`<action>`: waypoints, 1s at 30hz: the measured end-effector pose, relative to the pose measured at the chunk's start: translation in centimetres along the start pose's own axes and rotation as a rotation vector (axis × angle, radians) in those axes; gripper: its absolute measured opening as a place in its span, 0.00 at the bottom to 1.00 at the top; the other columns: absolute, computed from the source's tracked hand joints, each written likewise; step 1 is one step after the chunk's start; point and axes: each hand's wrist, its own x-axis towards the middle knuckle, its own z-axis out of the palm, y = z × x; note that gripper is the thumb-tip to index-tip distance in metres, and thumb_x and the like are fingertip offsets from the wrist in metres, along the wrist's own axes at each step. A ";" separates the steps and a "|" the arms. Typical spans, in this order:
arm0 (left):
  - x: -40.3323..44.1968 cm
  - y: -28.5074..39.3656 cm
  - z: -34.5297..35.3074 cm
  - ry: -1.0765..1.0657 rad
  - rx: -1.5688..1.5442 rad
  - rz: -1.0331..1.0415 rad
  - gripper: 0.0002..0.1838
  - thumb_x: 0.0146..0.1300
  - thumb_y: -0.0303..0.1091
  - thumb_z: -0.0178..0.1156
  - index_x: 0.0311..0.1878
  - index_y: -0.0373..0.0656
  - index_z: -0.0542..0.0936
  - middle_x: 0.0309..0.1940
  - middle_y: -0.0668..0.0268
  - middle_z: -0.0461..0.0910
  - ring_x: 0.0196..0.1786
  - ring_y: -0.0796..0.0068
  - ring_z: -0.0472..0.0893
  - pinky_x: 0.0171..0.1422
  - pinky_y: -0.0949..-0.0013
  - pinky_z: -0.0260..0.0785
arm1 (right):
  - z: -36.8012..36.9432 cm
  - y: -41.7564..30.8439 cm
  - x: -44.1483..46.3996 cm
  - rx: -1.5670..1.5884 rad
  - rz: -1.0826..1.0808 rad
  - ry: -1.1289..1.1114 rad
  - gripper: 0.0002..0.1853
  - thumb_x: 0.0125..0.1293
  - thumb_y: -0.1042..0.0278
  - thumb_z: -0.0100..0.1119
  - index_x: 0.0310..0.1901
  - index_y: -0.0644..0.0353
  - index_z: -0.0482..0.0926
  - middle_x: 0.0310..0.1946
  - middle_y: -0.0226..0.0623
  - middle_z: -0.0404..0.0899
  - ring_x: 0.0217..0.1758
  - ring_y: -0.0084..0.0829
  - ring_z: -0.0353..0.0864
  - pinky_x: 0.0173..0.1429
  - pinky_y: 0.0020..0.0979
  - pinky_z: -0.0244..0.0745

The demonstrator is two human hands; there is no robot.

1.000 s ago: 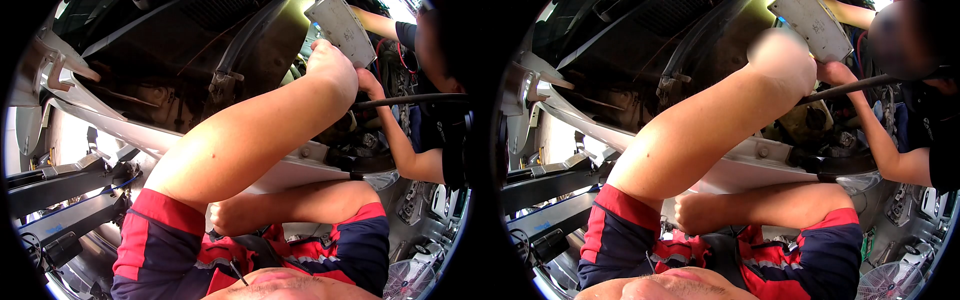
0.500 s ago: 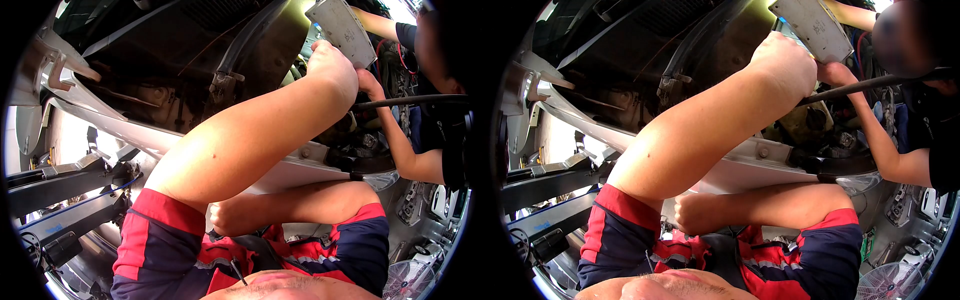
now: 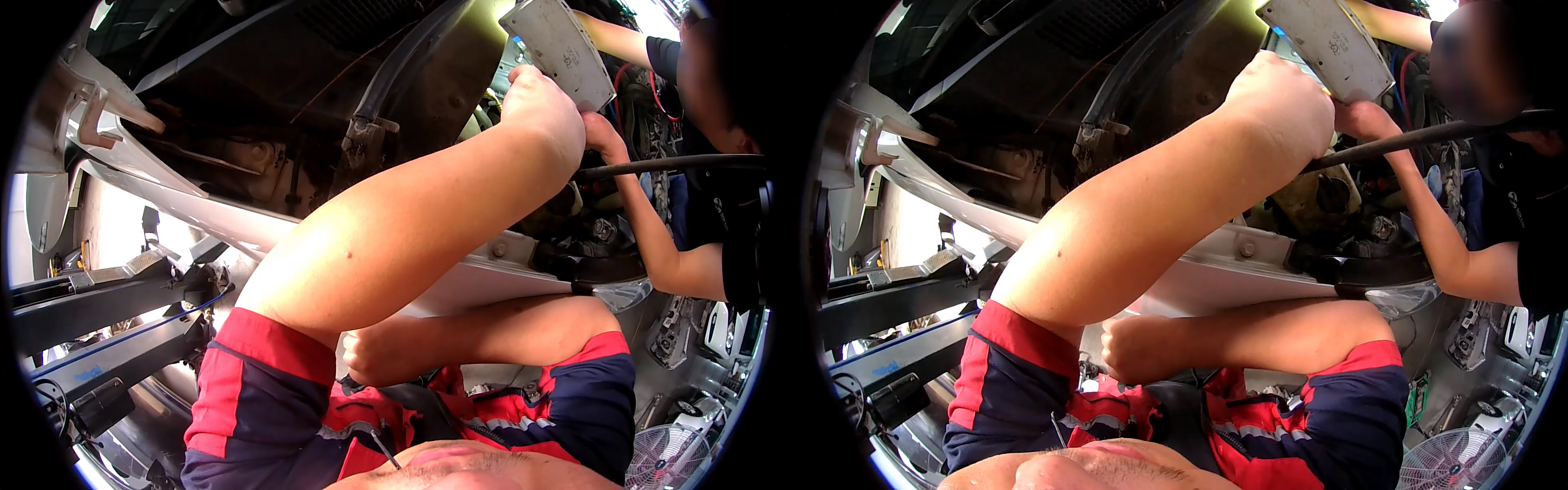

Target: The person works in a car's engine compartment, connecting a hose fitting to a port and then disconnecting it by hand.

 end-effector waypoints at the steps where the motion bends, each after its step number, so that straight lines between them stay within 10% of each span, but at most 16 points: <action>1: -0.1 -0.1 -0.1 0.016 0.056 0.035 0.16 0.65 0.39 0.61 0.54 0.50 0.86 0.50 0.65 0.85 0.53 0.63 0.84 0.55 0.57 0.76 | 0.0 0.0 0.0 0.001 -0.001 0.003 0.08 0.53 0.67 0.59 0.19 0.57 0.80 0.24 0.34 0.82 0.30 0.34 0.83 0.38 0.36 0.77; 7: -0.2 0.1 -0.1 -0.059 -0.074 -0.041 0.25 0.65 0.46 0.64 0.65 0.55 0.82 0.61 0.65 0.82 0.67 0.60 0.77 0.69 0.48 0.60 | -0.2 0.1 0.1 0.013 -0.004 -0.003 0.08 0.52 0.67 0.60 0.19 0.58 0.79 0.23 0.35 0.81 0.30 0.34 0.83 0.36 0.36 0.77; 13: -0.7 0.0 0.0 0.053 0.053 0.018 0.15 0.65 0.41 0.60 0.51 0.51 0.88 0.47 0.66 0.87 0.56 0.67 0.84 0.60 0.62 0.68 | -0.1 0.0 0.0 0.009 -0.007 0.010 0.08 0.52 0.67 0.60 0.19 0.58 0.79 0.23 0.34 0.81 0.29 0.34 0.83 0.36 0.36 0.77; 30: -0.7 -0.1 0.0 0.070 0.001 -0.001 0.15 0.66 0.39 0.60 0.52 0.50 0.88 0.47 0.66 0.87 0.54 0.64 0.84 0.56 0.60 0.73 | 0.1 0.0 0.2 0.003 0.006 -0.029 0.09 0.54 0.64 0.59 0.20 0.55 0.81 0.23 0.35 0.82 0.31 0.35 0.83 0.38 0.38 0.73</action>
